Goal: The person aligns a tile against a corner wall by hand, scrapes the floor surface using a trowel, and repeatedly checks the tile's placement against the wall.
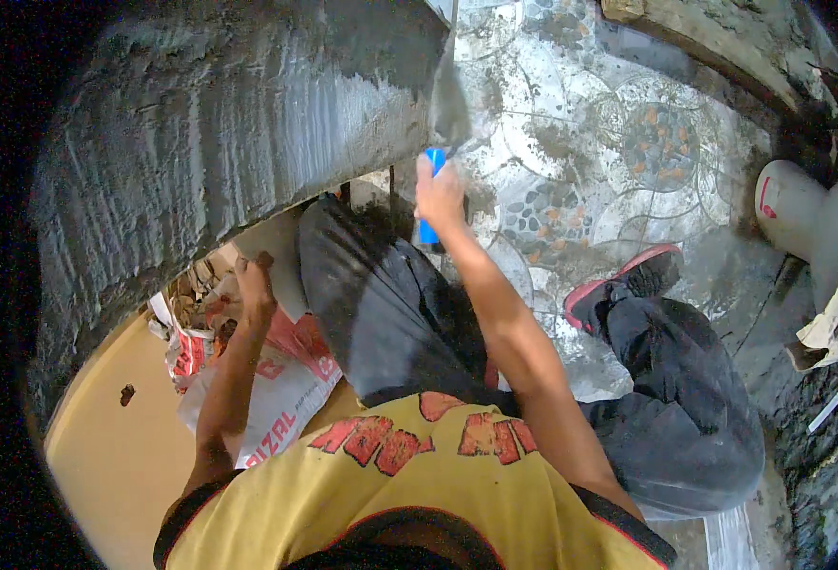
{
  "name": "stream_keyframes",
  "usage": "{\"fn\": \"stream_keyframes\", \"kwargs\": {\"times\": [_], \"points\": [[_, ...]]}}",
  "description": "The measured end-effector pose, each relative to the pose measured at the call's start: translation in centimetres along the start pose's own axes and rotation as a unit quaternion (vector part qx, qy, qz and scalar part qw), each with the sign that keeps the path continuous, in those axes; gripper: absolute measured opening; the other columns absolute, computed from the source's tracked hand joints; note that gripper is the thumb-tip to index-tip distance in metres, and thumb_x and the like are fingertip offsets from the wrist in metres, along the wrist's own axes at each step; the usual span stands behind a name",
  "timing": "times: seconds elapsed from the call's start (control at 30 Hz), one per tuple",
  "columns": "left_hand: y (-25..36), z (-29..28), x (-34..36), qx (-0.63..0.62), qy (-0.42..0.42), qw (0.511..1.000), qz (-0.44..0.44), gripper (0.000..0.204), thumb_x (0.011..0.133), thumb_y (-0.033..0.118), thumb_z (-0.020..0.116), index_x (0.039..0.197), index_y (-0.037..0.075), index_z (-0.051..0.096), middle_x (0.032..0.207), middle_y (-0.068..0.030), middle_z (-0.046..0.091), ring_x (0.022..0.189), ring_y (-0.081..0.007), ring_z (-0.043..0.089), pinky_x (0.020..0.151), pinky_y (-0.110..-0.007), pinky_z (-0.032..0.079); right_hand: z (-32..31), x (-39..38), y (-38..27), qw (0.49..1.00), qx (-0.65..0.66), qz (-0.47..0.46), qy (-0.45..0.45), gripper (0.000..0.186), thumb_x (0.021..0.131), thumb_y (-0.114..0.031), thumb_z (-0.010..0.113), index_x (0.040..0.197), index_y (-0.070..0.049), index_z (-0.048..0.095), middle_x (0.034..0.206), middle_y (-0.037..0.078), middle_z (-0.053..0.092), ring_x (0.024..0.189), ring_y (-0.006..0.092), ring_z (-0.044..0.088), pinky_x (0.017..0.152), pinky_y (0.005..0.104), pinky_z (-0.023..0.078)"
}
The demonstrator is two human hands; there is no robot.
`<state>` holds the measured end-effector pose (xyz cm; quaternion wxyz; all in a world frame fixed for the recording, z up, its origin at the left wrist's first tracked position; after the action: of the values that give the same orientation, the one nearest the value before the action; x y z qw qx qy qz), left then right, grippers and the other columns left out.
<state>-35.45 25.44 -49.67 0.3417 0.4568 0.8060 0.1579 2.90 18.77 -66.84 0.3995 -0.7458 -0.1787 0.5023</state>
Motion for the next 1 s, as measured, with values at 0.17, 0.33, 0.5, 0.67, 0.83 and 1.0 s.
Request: {"fn": "stream_keyframes", "kwargs": {"times": [0.17, 0.33, 0.5, 0.67, 0.83, 1.0], "points": [[-1.3, -1.4, 0.4, -0.068, -0.015, 0.997, 0.021, 0.011, 0.076, 0.009, 0.060, 0.086, 0.005, 0.058, 0.079, -0.0026, 0.057, 0.071, -0.0165, 0.049, 0.068, -0.031, 0.040, -3.1, -3.1, -7.6, 0.987, 0.159, 0.007, 0.032, 0.045, 0.099, -0.040, 0.050, 0.096, 0.005, 0.050, 0.055, 0.012, 0.054, 0.041, 0.0242, 0.059, 0.042, 0.0378, 0.049], [-0.5, -0.8, 0.2, -0.003, -0.022, 0.999, 0.023, 0.007, 0.076, 0.010, 0.059, 0.082, 0.005, 0.059, 0.076, -0.0004, 0.056, 0.071, -0.0142, 0.049, 0.065, -0.029, 0.039, -1.7, -2.7, -6.3, 1.000, -0.005, 0.008, -0.029, 0.042, 0.100, -0.041, 0.050, 0.094, 0.000, 0.048, 0.055, 0.009, 0.054, 0.041, 0.0214, 0.058, 0.039, 0.0357, 0.047], [-1.4, -1.1, 0.9, -0.016, -0.003, 0.999, 0.046, 0.009, 0.076, 0.010, 0.059, 0.083, 0.005, 0.060, 0.077, -0.0016, 0.056, 0.071, -0.0148, 0.049, 0.066, -0.030, 0.039, -1.8, -2.6, -5.2, 0.995, 0.098, 0.034, -0.012, 0.048, 0.099, -0.044, 0.051, 0.093, 0.004, 0.048, 0.057, 0.010, 0.055, 0.041, 0.0225, 0.059, 0.041, 0.0378, 0.048], [-1.7, -1.6, 0.4, -0.002, 0.027, 0.999, 0.030, 0.010, 0.076, 0.010, 0.060, 0.085, 0.006, 0.060, 0.081, -0.0025, 0.058, 0.074, -0.0156, 0.050, 0.067, -0.032, 0.040, -1.8, -3.9, -5.5, 0.985, 0.140, 0.086, -0.051, 0.047, 0.099, -0.044, 0.050, 0.096, 0.003, 0.047, 0.058, 0.010, 0.055, 0.042, 0.0212, 0.058, 0.042, 0.0365, 0.049], [-1.0, -0.7, 0.8, -0.020, -0.006, 0.998, 0.054, 0.012, 0.080, 0.011, 0.060, 0.089, 0.004, 0.060, 0.085, -0.0049, 0.060, 0.079, -0.0185, 0.054, 0.072, -0.034, 0.043, -1.6, -3.3, -4.3, 0.995, 0.090, 0.027, -0.010, 0.041, 0.099, -0.039, 0.050, 0.098, 0.001, 0.048, 0.055, 0.009, 0.053, 0.041, 0.0216, 0.057, 0.041, 0.0356, 0.048], [-3.1, -2.4, 1.6, 0.036, 0.004, 0.995, 0.089, 0.013, 0.081, 0.013, 0.059, 0.090, 0.003, 0.060, 0.087, -0.0066, 0.061, 0.080, -0.0190, 0.054, 0.073, -0.033, 0.043, -2.5, -4.7, -7.3, 0.987, 0.155, 0.032, -0.003, 0.045, 0.098, -0.040, 0.050, 0.089, 0.004, 0.051, 0.055, 0.012, 0.056, 0.041, 0.0219, 0.058, 0.042, 0.0370, 0.048]]}}
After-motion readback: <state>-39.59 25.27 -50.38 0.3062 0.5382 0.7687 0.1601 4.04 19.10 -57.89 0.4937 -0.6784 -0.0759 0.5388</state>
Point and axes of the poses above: each hand's wrist, its own x-axis towards the middle knuckle, its own z-axis out of the palm, y = z × x, the point moved 7 cm from there along x, towards the middle knuckle
